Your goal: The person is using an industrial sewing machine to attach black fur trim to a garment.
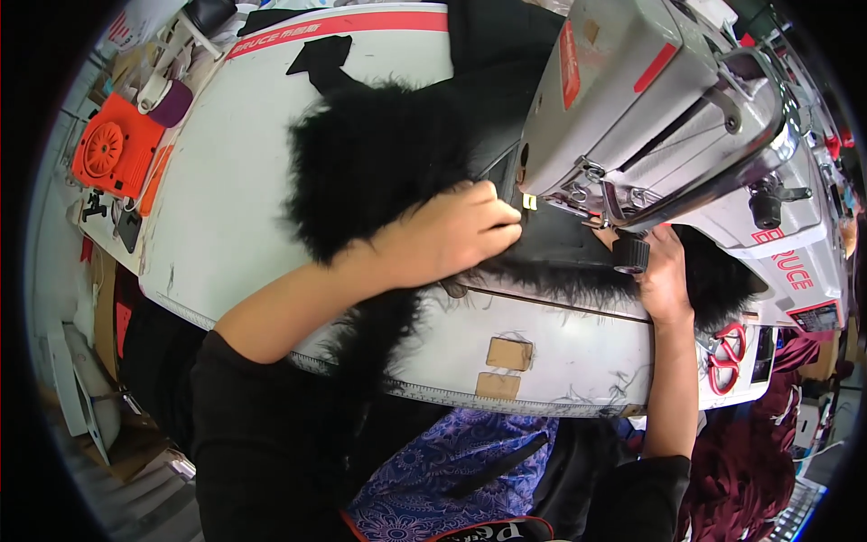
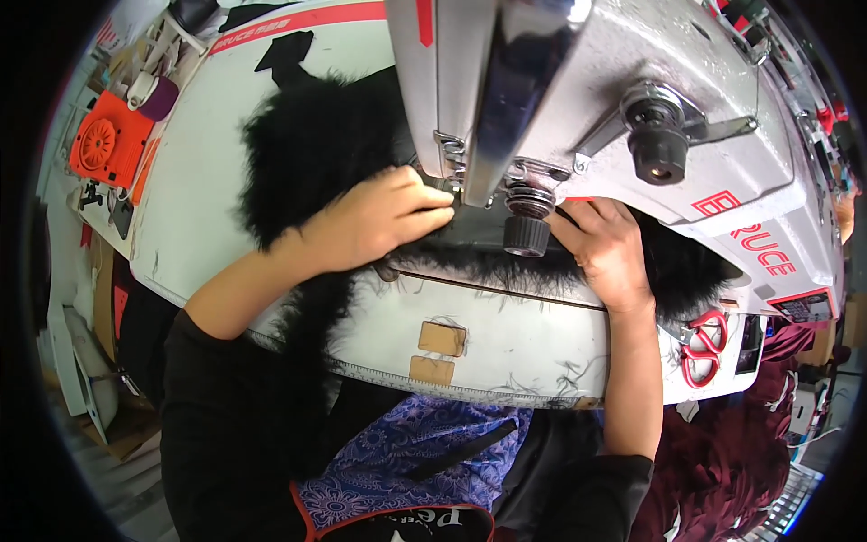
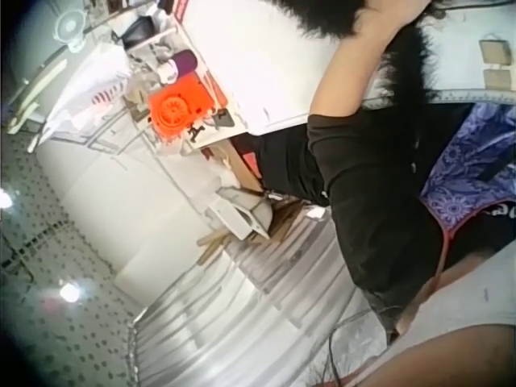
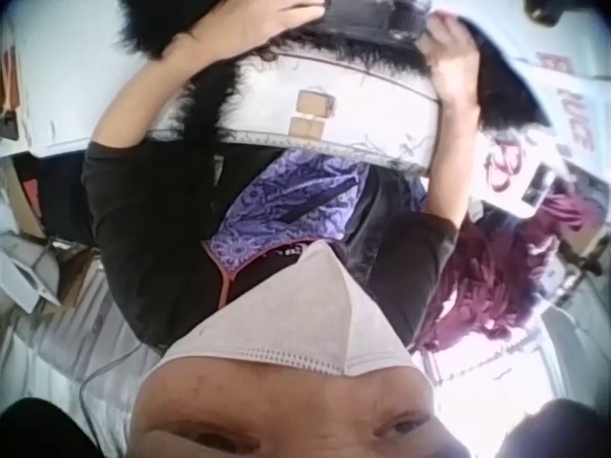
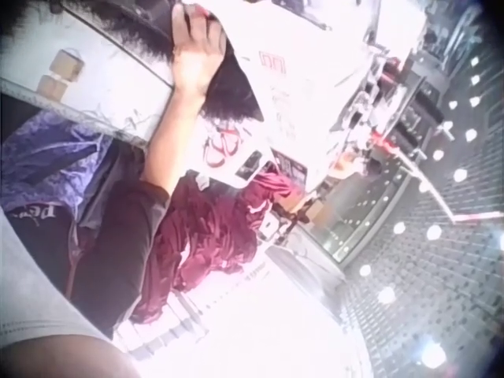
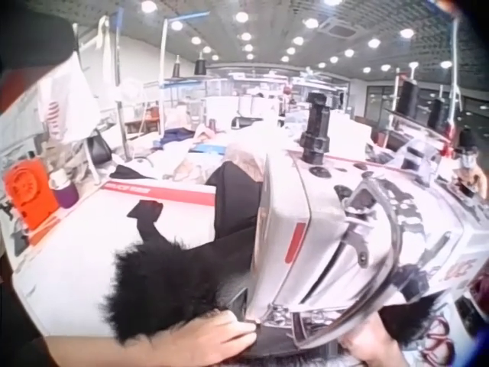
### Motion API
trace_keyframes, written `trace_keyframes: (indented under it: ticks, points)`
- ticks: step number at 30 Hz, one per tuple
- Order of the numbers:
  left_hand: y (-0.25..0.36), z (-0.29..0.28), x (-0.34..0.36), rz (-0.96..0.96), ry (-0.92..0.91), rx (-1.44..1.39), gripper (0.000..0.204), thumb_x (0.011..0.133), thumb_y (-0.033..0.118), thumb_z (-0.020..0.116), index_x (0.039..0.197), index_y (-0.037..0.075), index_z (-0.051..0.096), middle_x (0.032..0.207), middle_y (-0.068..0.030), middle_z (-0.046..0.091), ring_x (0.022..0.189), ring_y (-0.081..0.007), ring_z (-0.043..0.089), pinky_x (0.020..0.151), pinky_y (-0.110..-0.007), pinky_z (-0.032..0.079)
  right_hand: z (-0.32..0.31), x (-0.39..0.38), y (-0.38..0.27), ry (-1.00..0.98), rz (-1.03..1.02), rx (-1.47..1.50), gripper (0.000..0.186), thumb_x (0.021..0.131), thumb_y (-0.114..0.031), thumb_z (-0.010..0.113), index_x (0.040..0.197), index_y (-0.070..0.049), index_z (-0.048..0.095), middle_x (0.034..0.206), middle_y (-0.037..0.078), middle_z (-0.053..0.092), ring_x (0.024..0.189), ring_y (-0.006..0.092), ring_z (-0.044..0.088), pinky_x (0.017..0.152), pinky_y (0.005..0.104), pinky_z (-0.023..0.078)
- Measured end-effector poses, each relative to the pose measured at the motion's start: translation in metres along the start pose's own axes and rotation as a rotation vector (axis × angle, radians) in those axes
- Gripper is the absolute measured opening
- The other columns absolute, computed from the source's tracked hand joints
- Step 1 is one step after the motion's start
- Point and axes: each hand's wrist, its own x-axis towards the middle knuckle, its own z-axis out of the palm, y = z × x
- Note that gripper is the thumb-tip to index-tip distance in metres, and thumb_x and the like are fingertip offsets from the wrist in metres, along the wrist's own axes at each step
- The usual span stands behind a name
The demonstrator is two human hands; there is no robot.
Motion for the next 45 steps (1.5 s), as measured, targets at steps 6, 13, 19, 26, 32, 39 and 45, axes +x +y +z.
trace_keyframes:
  ticks: [6,13,19,26,32,39,45]
  points:
    - [0.017,0.006,-0.003,0.023,0.115,0.181,0.034,0.071,0.009,0.057,0.103,-0.001,0.059,0.105,-0.0091,0.056,0.087,-0.0203,0.052,0.076,-0.03,0.045,-0.018,-0.002,-0.024,-0.074,-0.048,-0.21,0.027,0.065,-0.01,0.056,0.09,-0.005,0.065,0.099,0.004,0.06,0.097,0.0223,0.054,0.084,0.038,0.041]
    - [0.018,0.005,-0.002,0.02,0.093,0.193,0.034,0.07,0.01,0.058,0.102,-0.001,0.059,0.104,-0.0088,0.055,0.088,-0.0205,0.052,0.075,-0.031,0.046,-0.009,0.003,-0.055,-0.107,-0.036,0.069,0.04,0.06,-0.011,0.069,0.098,-0.003,0.059,0.107,0.008,0.059,0.103,0.0276,0.057,0.082,0.0404,0.045]
    - [0.02,-0.003,-0.005,0.01,0.016,0.208,0.031,0.071,0.01,0.057,0.1,0.0,0.06,0.101,-0.0077,0.056,0.087,-0.0202,0.052,0.074,-0.03,0.045,0.004,-0.004,-0.052,-0.07,-0.028,0.078,0.036,0.059,-0.006,0.069,0.093,-0.003,0.061,0.102,0.008,0.06,0.089,0.0237,0.06,0.068,0.0346,0.047]
    - [0.021,-0.008,-0.006,-0.024,0.024,0.16,0.029,0.072,0.01,0.057,0.099,0.0,0.06,0.107,-0.0085,0.056,0.087,-0.0217,0.052,0.076,-0.031,0.046,0.004,-0.003,-0.046,-0.081,-0.044,0.161,0.031,0.062,-0.007,0.07,0.092,-0.003,0.062,0.1,0.009,0.061,0.088,0.0246,0.061,0.07,0.0343,0.047]
    - [0.021,-0.006,-0.006,-0.063,0.014,0.102,0.029,0.072,0.009,0.056,0.1,0.001,0.06,0.113,-0.0091,0.056,0.088,-0.0229,0.051,0.077,-0.032,0.047,0.008,0.016,-0.058,-0.203,0.242,0.129,0.063,0.064,-0.029,0.075,0.12,-0.01,0.053,0.108,0.01,0.058,0.099,0.0293,0.054,0.089,0.038,0.042]
    - [0.018,-0.002,-0.005,-0.178,-0.017,0.029,0.031,0.071,0.007,0.055,0.102,0.005,0.061,0.115,-0.0065,0.056,0.092,-0.024,0.05,0.079,-0.032,0.047,0.015,0.011,-0.049,-0.151,0.153,0.018,0.067,0.058,-0.014,0.074,0.122,-0.012,0.054,0.111,0.008,0.053,0.096,0.0282,0.054,0.085,0.0386,0.044]
    - [0.009,0.004,-0.006,-0.118,0.053,0.055,0.034,0.07,0.002,0.055,0.103,0.006,0.061,0.115,-0.0065,0.056,0.1,-0.0242,0.05,0.084,-0.033,0.046,0.021,0.016,-0.049,-0.038,0.039,-0.087,0.05,0.061,0.004,0.059,0.109,-0.01,0.062,0.103,0.007,0.057,0.094,0.0265,0.056,0.081,0.0351,0.046]
